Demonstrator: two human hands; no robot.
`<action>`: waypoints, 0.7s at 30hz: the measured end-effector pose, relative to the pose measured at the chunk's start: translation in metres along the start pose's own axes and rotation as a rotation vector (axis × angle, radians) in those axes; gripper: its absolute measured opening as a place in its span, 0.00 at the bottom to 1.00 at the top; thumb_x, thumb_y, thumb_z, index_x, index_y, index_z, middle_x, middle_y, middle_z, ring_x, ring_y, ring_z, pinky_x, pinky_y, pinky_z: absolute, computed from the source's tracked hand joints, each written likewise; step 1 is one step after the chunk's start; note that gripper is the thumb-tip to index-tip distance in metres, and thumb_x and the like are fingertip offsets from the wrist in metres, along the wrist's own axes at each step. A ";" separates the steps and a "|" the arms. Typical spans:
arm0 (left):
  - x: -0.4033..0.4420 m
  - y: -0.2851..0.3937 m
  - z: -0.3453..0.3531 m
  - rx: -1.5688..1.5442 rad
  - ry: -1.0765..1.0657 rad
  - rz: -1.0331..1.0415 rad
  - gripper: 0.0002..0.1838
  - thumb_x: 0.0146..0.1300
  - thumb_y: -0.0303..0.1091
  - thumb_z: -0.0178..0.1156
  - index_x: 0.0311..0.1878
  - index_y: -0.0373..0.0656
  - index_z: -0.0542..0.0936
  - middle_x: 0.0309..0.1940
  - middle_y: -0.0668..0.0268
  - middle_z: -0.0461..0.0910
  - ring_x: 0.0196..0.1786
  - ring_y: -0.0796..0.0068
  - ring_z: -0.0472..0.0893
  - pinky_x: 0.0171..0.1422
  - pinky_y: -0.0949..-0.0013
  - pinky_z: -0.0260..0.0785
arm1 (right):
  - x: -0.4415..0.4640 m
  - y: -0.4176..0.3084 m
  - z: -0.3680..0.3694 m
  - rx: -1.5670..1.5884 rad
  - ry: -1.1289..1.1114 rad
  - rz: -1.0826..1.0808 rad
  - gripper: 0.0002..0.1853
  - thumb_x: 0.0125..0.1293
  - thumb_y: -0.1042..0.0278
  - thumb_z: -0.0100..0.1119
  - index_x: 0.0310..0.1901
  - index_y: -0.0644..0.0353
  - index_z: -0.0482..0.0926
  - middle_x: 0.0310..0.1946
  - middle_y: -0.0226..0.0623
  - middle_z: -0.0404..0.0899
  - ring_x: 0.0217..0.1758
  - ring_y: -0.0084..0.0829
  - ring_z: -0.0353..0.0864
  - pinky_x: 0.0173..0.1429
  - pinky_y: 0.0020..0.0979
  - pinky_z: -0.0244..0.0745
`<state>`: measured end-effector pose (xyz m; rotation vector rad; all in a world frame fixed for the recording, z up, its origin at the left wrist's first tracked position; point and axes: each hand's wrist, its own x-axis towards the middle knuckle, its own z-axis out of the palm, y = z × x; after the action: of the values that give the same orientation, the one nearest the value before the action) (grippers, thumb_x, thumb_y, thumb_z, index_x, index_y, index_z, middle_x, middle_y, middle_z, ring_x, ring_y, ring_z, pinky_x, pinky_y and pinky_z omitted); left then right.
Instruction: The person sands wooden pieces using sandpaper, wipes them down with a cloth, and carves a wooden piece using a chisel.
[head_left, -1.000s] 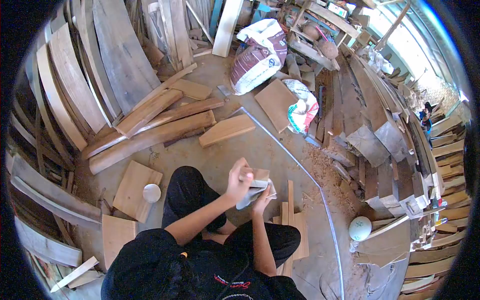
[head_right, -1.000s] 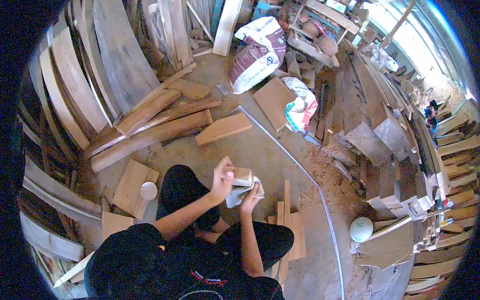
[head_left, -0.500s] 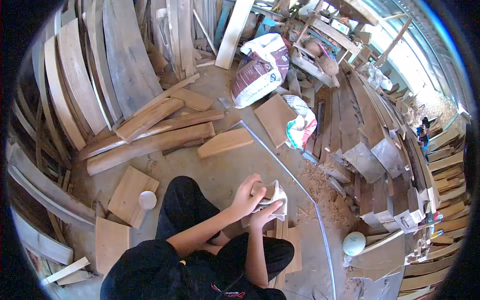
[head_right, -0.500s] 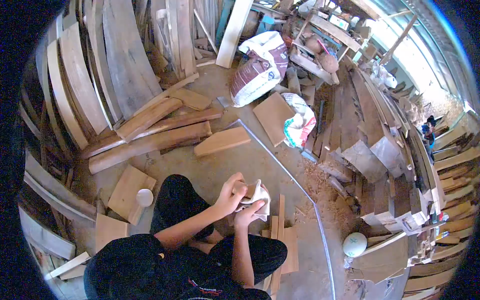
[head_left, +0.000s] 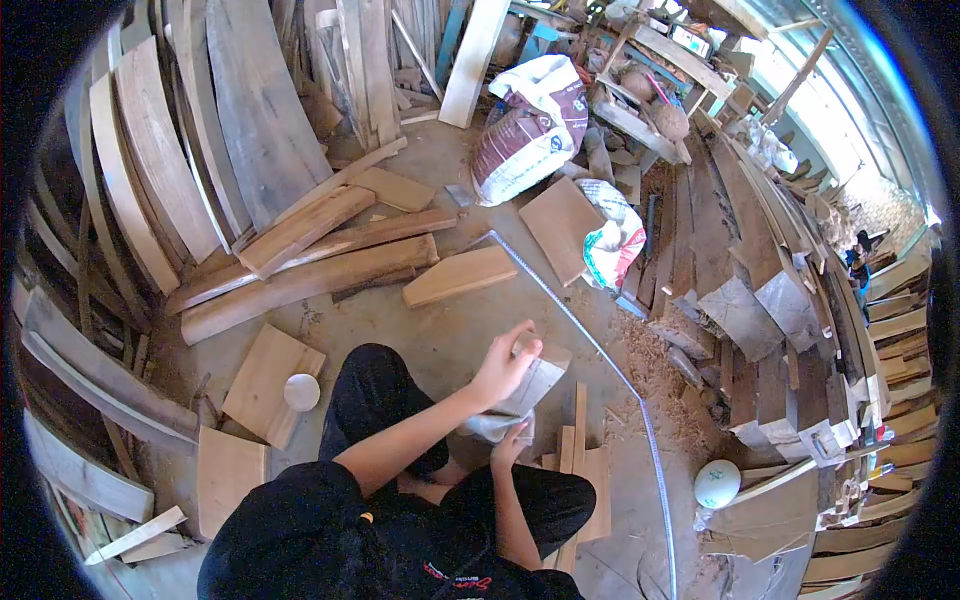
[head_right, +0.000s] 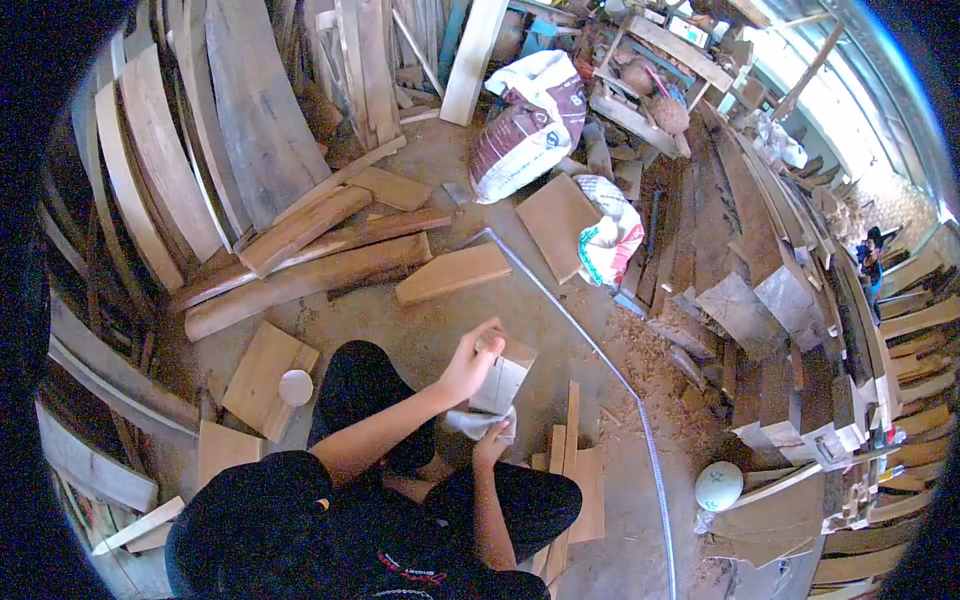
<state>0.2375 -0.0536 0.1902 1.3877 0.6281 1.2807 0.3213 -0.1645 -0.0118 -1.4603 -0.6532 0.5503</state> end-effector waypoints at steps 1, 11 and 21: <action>-0.002 -0.001 -0.002 -0.015 -0.025 -0.014 0.21 0.64 0.47 0.53 0.38 0.32 0.71 0.18 0.65 0.70 0.25 0.78 0.70 0.32 0.69 0.64 | -0.008 0.000 -0.004 0.010 -0.037 0.011 0.30 0.72 0.47 0.37 0.58 0.72 0.64 0.54 0.45 0.69 0.56 0.35 0.68 0.60 0.35 0.63; -0.025 -0.012 0.008 -0.039 -0.029 0.009 0.20 0.61 0.44 0.57 0.40 0.32 0.74 0.26 0.59 0.74 0.32 0.71 0.74 0.38 0.68 0.65 | 0.000 -0.155 0.035 0.333 0.186 0.026 0.31 0.72 0.48 0.39 0.63 0.68 0.55 0.57 0.44 0.65 0.56 0.34 0.69 0.59 0.34 0.66; -0.019 -0.004 -0.010 -0.124 -0.088 -0.175 0.26 0.62 0.46 0.56 0.51 0.29 0.72 0.44 0.50 0.75 0.50 0.62 0.74 0.55 0.63 0.64 | -0.012 -0.065 0.010 -0.256 -0.073 -0.186 0.25 0.70 0.59 0.43 0.60 0.72 0.60 0.49 0.52 0.72 0.51 0.39 0.73 0.54 0.35 0.67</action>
<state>0.2243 -0.0660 0.1785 1.2520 0.5870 1.0956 0.3027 -0.1684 0.0520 -1.6020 -0.9336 0.3867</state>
